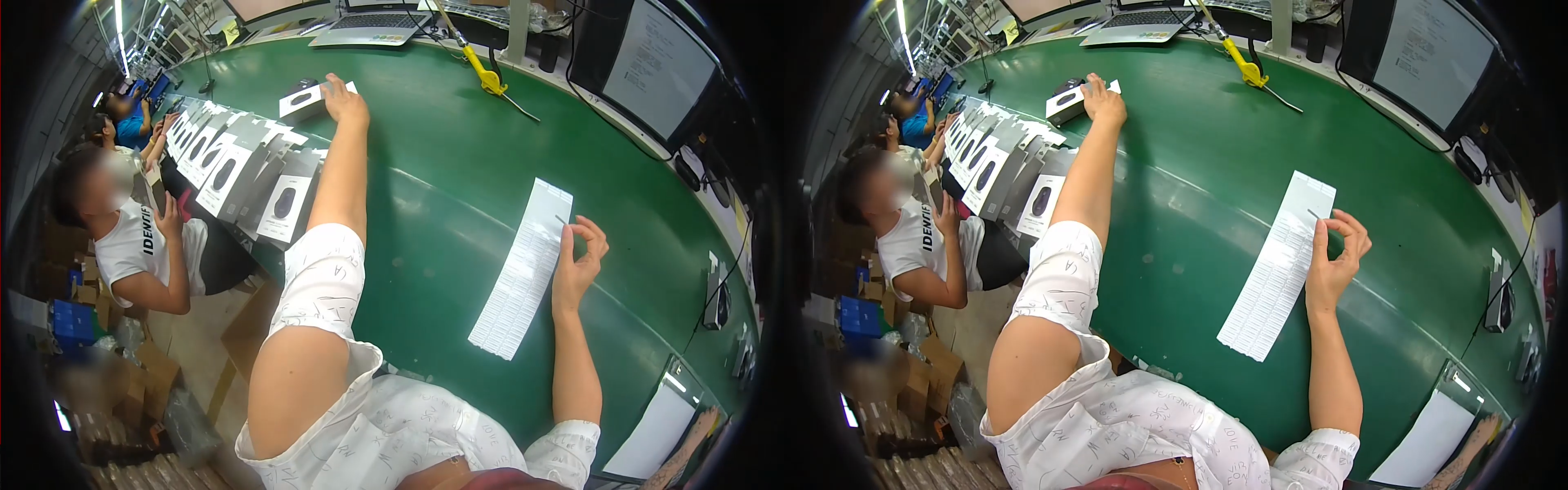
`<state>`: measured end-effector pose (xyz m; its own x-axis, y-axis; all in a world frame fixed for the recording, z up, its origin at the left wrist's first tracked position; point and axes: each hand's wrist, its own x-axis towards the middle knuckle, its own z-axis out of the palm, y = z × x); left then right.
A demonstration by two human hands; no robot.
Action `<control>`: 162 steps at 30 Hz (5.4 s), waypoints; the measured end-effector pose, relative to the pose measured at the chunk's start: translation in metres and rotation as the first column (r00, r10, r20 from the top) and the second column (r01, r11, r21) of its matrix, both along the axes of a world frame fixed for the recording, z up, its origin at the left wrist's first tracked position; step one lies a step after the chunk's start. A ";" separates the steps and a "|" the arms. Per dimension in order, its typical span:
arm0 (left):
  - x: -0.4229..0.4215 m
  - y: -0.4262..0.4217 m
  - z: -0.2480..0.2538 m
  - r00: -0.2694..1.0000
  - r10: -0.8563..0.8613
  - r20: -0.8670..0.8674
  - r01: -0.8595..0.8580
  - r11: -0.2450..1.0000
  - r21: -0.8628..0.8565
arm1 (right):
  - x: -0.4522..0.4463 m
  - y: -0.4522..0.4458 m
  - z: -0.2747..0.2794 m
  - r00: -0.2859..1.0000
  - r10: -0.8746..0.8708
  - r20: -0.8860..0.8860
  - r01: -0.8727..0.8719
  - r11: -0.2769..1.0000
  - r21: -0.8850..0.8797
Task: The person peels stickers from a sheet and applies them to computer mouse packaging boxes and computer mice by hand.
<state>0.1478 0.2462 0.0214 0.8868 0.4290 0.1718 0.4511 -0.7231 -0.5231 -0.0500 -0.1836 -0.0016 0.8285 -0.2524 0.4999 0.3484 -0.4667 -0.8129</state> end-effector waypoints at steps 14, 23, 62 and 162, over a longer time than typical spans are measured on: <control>-0.003 -0.087 0.021 0.901 -0.390 0.188 0.413 0.906 -0.099 | 0.003 0.000 0.000 1.000 -0.016 0.013 0.016 1.000 0.007; -0.025 -0.143 0.051 0.584 -0.738 0.338 0.783 0.404 -0.473 | 0.012 -0.011 -0.010 0.998 -0.055 0.024 0.047 0.968 0.245; -0.150 -0.250 -0.018 0.296 -0.288 0.911 0.910 -0.205 -0.360 | 0.012 -0.012 -0.003 0.784 0.613 0.095 -0.532 0.585 0.612; -0.151 -0.272 -0.029 0.640 -0.120 0.759 0.367 -0.820 -0.440 | 0.007 0.006 -0.025 0.990 0.132 -0.054 -0.101 0.916 0.388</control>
<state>-0.0027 -0.0260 -0.0081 0.8411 -0.3621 0.4018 -0.3299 0.2453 0.9116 -0.0426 -0.1775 -0.0262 0.8959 -0.3107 0.3174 0.3102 -0.0737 -0.9478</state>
